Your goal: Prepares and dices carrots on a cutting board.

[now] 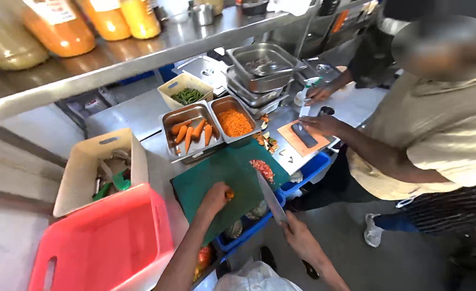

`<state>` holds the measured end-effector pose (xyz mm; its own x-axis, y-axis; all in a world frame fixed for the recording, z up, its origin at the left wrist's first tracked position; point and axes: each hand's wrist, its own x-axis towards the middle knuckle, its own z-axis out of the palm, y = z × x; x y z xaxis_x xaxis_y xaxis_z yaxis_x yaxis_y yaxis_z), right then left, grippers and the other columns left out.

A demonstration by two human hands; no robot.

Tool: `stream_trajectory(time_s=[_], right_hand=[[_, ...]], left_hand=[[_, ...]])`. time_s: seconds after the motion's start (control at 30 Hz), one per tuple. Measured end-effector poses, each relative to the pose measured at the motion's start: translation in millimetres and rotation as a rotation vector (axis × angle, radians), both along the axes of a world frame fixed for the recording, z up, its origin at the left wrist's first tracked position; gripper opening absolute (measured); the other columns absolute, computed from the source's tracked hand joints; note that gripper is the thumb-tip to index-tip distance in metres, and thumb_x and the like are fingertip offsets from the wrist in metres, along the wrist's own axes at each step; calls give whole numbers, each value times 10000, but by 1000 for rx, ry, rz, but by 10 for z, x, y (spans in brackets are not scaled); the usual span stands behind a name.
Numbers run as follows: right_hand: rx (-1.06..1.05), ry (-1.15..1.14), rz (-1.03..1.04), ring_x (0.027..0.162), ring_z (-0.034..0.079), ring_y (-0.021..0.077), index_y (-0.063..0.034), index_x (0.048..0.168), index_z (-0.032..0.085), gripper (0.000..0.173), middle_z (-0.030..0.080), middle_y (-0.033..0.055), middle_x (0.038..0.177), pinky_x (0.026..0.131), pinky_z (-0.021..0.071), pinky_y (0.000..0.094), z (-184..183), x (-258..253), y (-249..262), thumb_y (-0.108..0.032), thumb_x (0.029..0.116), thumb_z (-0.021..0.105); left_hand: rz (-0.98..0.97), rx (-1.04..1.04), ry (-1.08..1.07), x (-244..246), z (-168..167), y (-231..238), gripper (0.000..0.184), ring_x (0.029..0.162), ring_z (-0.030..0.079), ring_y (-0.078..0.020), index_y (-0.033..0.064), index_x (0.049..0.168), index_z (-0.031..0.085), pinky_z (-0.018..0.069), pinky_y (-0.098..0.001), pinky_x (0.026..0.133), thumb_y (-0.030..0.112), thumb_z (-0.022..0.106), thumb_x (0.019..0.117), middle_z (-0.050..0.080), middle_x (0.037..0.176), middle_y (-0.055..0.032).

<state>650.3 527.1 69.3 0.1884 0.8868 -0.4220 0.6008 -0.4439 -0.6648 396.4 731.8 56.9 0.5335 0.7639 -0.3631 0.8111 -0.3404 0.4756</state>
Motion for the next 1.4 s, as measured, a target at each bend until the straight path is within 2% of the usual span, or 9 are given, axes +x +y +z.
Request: stream_trajectory(time_s=[0.17,0.33,0.53,0.7,0.87,0.93,1.07,1.23,1.4], right_hand=[[-4,40,-114,749,693,275,-89,1293,574,309,684,125,896,711,590,501,-167,147,-387,-286,1056,540],[-11,45,-151,794,713,332,-48,1303,588,342,709,173,905,758,585,555,-207,242,-553,-276,1050,561],[20,13,-131,804,715,350,-21,1313,584,366,709,185,894,764,579,573,-129,382,-557,-279,1057,543],[97,76,-128,651,687,243,-89,1209,654,371,692,87,783,632,598,495,-220,398,-482,-404,1044,548],[105,-68,150,787,720,288,-96,1364,571,405,719,111,884,727,600,523,39,-67,-62,-351,1051,534],[-9,-187,291,879,726,366,-97,1430,509,422,721,169,944,797,588,560,101,-340,177,-317,1069,499],[-268,-329,449,1080,693,417,-116,1546,362,481,690,229,1150,917,557,586,82,-715,555,-249,1088,422],[-225,-426,537,1068,699,394,-138,1434,456,358,697,198,1115,903,562,572,585,-920,721,-259,1099,417],[-286,-512,638,1088,687,420,-171,1511,407,445,693,218,1137,902,555,591,754,-1112,761,-205,1070,454]], left_hand=[[93,-18,-152,233,136,211,220,1040,702,-203,132,1117,781,580,-421,961,236,727,932,727,1129,-91],[216,11,-481,1286,355,734,226,953,741,-206,106,1095,776,612,-475,911,233,794,909,764,1065,-78],[836,-210,-1073,1992,101,1000,386,1016,730,-294,-31,1261,661,589,-477,949,263,673,1011,725,1144,-203],[732,31,-909,1067,299,215,371,733,730,-211,34,1084,739,638,-425,732,353,551,1072,754,868,-92],[603,164,-315,-513,281,-665,469,1236,624,-248,183,1320,677,540,-533,1020,461,718,943,664,1322,-54],[523,147,-191,-912,94,-871,562,1286,575,-290,193,1320,677,502,-568,1049,477,804,852,629,1364,-75],[549,154,-152,-917,-121,-1045,441,1091,681,-241,135,1205,740,561,-485,985,375,828,846,717,1158,-80],[608,136,-271,-696,-118,-878,438,1081,686,-242,130,1191,722,567,-487,972,337,859,831,717,1151,-85],[597,142,-347,-708,-175,-832,414,1045,692,-237,106,1135,728,580,-471,945,321,873,812,713,1115,-88]])
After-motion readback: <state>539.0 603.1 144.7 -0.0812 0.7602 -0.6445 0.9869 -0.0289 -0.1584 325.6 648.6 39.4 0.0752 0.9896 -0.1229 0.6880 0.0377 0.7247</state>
